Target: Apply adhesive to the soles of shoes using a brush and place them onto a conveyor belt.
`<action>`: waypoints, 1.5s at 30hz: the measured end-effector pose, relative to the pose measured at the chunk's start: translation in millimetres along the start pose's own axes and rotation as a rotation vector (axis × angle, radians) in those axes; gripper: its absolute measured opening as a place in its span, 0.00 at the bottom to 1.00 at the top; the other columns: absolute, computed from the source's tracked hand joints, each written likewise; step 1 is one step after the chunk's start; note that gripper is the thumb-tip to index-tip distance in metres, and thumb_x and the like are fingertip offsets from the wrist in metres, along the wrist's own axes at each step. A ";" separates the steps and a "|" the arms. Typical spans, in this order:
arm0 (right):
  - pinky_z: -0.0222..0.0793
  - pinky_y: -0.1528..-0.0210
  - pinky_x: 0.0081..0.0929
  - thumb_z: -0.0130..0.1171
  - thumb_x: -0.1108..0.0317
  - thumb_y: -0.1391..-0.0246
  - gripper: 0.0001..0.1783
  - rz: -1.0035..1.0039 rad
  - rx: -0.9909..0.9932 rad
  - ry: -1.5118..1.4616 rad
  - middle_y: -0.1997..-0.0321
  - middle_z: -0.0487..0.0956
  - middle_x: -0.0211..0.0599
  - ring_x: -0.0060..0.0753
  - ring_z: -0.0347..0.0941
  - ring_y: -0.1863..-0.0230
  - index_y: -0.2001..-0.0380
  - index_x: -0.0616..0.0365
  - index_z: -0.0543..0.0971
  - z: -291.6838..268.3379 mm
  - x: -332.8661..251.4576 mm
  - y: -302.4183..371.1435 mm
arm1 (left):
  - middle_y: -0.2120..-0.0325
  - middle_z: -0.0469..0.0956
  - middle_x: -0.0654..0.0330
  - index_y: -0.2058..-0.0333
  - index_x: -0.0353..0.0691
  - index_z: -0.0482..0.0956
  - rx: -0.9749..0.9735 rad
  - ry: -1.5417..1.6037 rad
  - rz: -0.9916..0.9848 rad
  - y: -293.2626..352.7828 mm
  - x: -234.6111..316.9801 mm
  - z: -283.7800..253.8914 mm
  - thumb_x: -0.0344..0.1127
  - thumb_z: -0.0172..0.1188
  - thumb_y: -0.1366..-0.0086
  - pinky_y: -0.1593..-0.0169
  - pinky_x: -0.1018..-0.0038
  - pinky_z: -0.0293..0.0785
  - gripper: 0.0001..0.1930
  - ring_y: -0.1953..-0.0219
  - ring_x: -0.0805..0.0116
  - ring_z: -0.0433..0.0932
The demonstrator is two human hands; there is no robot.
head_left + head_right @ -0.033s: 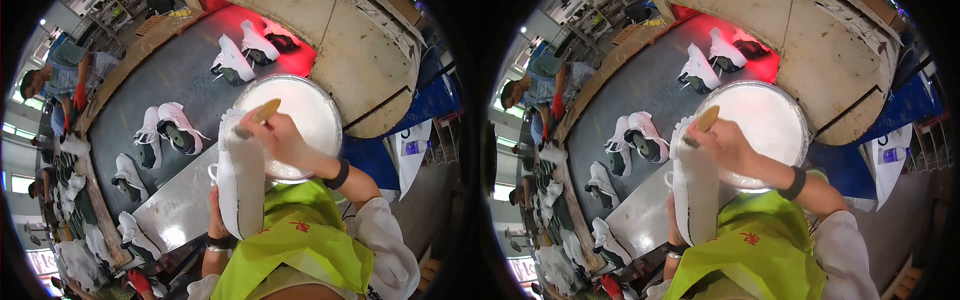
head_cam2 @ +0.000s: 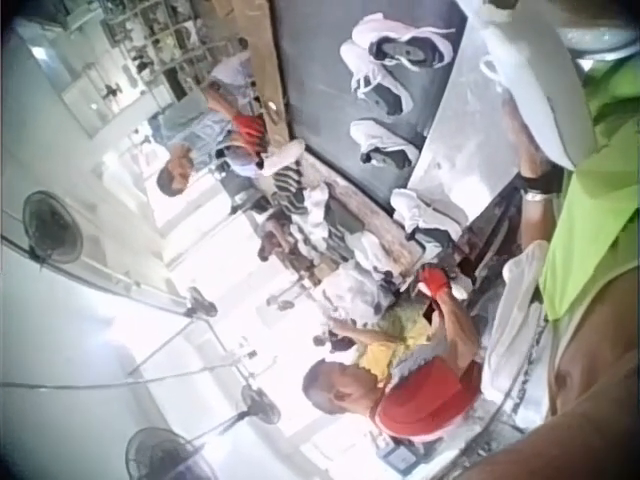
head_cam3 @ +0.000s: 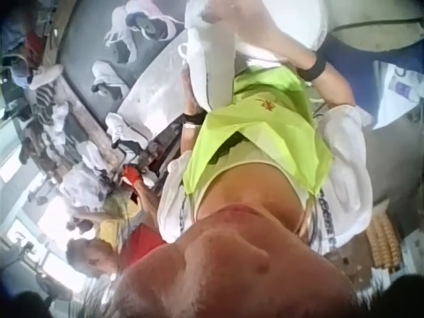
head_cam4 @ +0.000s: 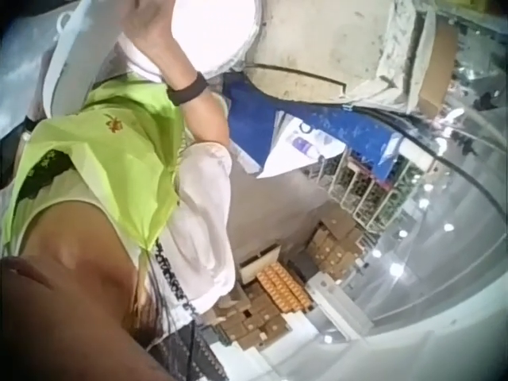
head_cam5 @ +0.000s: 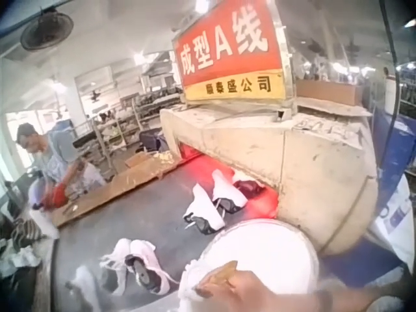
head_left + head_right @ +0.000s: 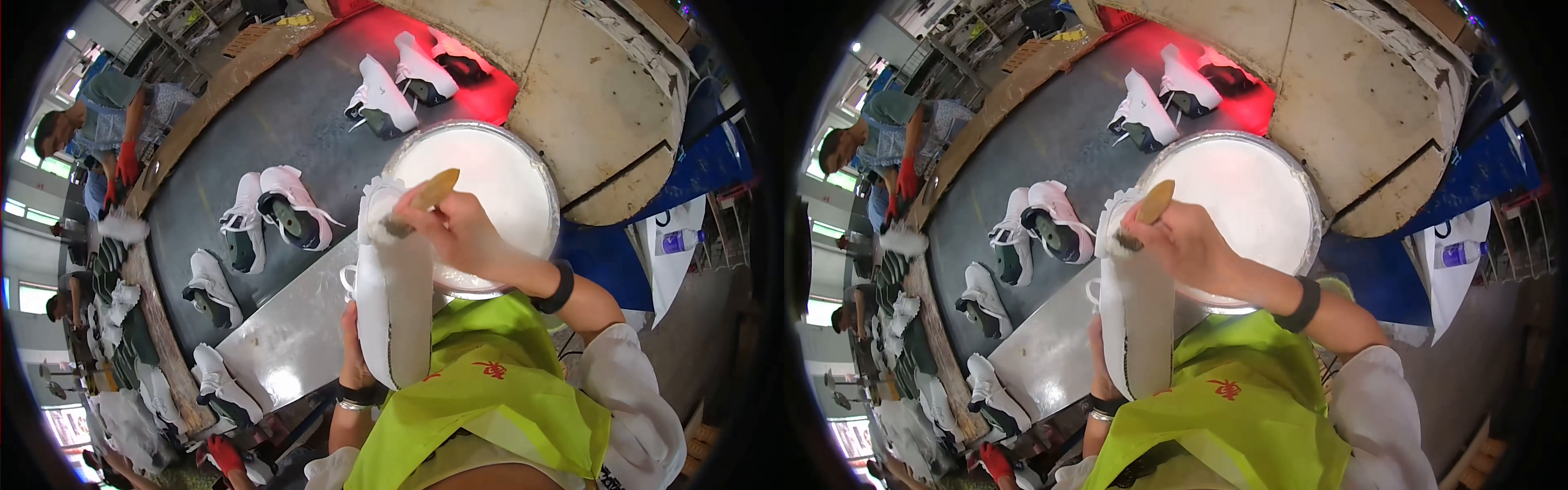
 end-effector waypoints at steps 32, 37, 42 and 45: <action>0.69 0.63 0.26 0.53 0.64 0.40 0.11 -0.111 -0.013 0.023 0.68 0.77 0.42 0.32 0.75 0.67 0.64 0.62 0.75 9.9 -24.7 39.9 | 0.46 0.71 0.52 0.38 0.37 0.60 0.059 -0.110 0.035 2.2 24.9 -22.8 0.59 0.42 0.32 0.45 0.64 0.73 0.34 0.48 0.58 0.74; 0.70 0.67 0.26 0.53 0.65 0.40 0.13 0.111 0.172 -0.201 0.73 0.77 0.40 0.26 0.74 0.72 0.64 0.68 0.75 2.8 -14.2 -5.9 | 0.45 0.70 0.52 0.38 0.37 0.59 0.111 -0.211 0.106 9.5 26.0 -23.7 0.56 0.44 0.31 0.43 0.64 0.71 0.32 0.46 0.59 0.73; 0.64 0.76 0.30 0.52 0.65 0.40 0.16 0.095 0.189 -0.072 0.83 0.73 0.44 0.26 0.67 0.82 0.73 0.72 0.74 2.6 -31.5 10.1 | 0.44 0.69 0.52 0.37 0.37 0.58 0.114 -0.184 0.077 19.1 27.8 -30.7 0.56 0.45 0.31 0.41 0.64 0.68 0.33 0.45 0.59 0.71; 0.63 0.76 0.31 0.53 0.65 0.41 0.16 -0.198 0.101 0.095 0.83 0.73 0.44 0.26 0.67 0.81 0.72 0.72 0.74 11.6 -47.1 20.1 | 0.43 0.68 0.52 0.37 0.37 0.57 0.097 -0.222 0.059 19.3 28.6 -40.0 0.56 0.46 0.32 0.41 0.63 0.68 0.33 0.44 0.58 0.71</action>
Point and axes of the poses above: each hand's wrist, its own y-axis away from the middle knuckle, its own z-axis out of the palm, x = y × z, the point moved 9 cm from there along -y, towards the middle knuckle
